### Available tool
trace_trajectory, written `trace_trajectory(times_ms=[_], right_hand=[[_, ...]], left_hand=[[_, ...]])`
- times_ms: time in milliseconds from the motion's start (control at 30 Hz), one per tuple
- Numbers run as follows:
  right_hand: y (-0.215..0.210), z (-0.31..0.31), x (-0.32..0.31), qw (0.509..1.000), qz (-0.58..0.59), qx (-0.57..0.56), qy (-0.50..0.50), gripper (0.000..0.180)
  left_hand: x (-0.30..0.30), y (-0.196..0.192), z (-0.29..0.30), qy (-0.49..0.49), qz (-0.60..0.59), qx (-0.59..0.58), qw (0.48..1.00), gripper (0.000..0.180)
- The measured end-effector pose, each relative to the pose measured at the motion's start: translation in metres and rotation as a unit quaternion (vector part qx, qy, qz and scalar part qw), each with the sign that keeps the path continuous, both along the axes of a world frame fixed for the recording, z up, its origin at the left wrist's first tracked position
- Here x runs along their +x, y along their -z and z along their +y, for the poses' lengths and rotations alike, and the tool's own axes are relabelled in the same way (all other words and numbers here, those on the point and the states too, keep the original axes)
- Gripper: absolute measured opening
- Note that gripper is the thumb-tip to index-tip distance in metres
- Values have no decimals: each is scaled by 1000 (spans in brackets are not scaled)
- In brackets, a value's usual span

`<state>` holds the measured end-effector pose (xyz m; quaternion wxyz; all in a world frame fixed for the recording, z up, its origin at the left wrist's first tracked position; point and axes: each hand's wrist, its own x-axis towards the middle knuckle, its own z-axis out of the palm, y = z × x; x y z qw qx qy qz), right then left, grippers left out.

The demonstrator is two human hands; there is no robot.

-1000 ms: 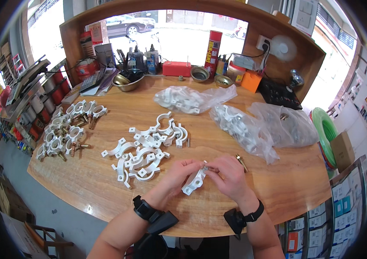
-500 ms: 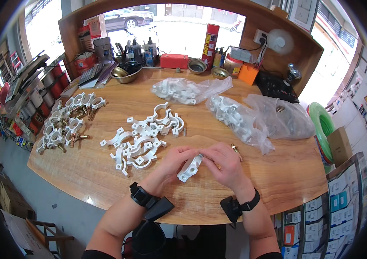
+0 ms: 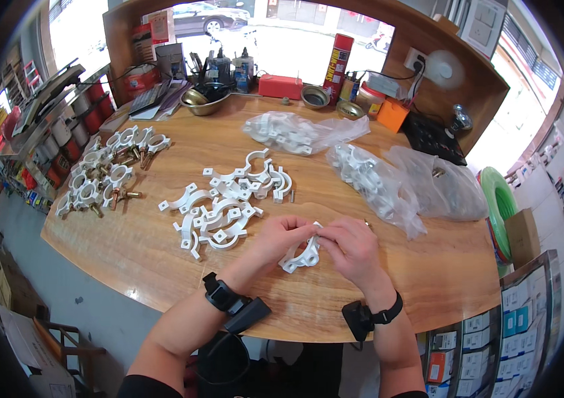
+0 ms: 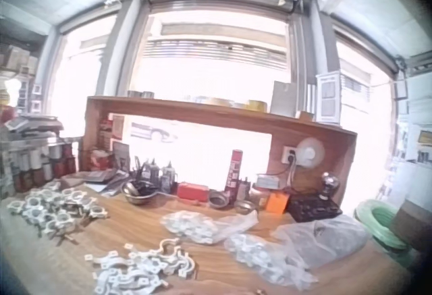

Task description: Assembling white plastic pipe clamps with brass bolts and nuts on a workbench.

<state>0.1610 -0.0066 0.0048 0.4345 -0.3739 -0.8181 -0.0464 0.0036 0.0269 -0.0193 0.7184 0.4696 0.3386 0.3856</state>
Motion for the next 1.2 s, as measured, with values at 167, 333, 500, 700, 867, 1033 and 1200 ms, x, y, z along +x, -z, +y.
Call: trace_trajectory(times_ms=[167, 333, 500, 700, 867, 1033, 1200], right_hand=[[1, 0, 1, 999, -10, -53, 3, 16], [-5, 0, -2, 999, -5, -38, -11, 17], [-5, -3, 3, 997, -18, -78, -13, 16], [-5, -4, 2, 992, 51, -107, -41, 16], [-8, -4, 3, 987, 60, -134, -60, 15], [-6, -4, 4, 982, 76, -159, -69, 17], [-7, -5, 4, 984, 97, -138, -59, 15]], left_hand=[[-2, 6, 1, -4, 17, 10, 1000, 16], [-4, 8, 3, 40, -63, -59, 995, 16], [-4, 7, -2, 76, -70, -131, 986, 19], [-5, 11, 0, 102, -93, -137, 981, 20], [-5, 12, 1, 112, -108, -131, 979, 21], [-2, 9, 0, 102, -102, -136, 980, 22], [-4, 7, 0, 111, -119, -135, 977, 22]])
